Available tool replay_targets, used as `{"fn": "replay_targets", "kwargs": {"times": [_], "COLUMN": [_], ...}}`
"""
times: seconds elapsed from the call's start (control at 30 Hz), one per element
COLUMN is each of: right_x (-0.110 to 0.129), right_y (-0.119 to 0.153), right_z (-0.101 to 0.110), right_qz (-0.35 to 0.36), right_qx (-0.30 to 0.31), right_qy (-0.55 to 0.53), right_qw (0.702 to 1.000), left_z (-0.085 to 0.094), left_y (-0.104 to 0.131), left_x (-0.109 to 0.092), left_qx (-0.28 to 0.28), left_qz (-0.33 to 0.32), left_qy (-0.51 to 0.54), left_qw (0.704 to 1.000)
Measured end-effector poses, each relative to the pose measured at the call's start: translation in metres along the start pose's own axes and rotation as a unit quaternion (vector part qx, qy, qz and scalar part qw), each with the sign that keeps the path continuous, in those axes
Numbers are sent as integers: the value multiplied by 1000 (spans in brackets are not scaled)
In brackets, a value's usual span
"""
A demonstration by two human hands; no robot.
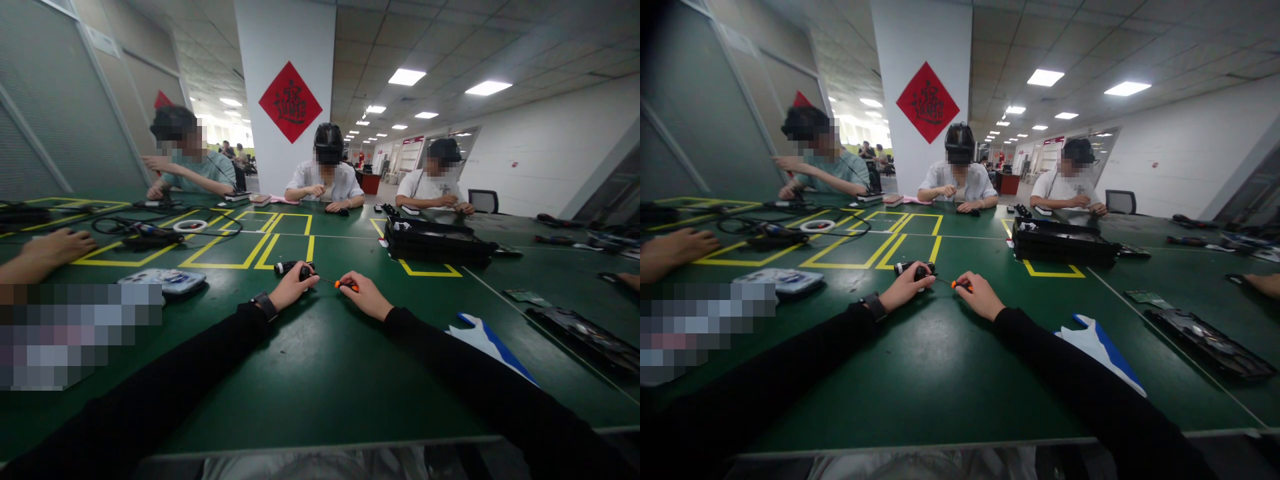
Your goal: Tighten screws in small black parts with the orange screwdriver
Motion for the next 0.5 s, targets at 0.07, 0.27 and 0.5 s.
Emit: {"fn": "replay_targets", "kwargs": {"times": [0.07,0.27,0.5], "right_x": [-1,-1,3], "right_y": [-1,1,2], "right_z": [-1,0,1], "right_qz": [0,24,15], "right_qx": [-11,-12,-2], "right_qy": [22,7,-41], "right_qw": [1000,1000,999], "left_z": [0,2,2], "left_y": [0,-2,-2], "left_x": [-1,3,7], "left_qx": [0,6,6], "left_qz": [-8,-28,-17], "left_qy": [-6,-22,-4], "left_qw": [1000,999,1000]}}
Point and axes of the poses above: each hand's wrist, its own y-axis away from the middle knuckle, its own z-axis out of the back of the hand, x = y × z, the point moved 1 cm from there along -y, towards the middle knuckle, and after that the axes turned 11 degrees about y, right-handed, at the moved point
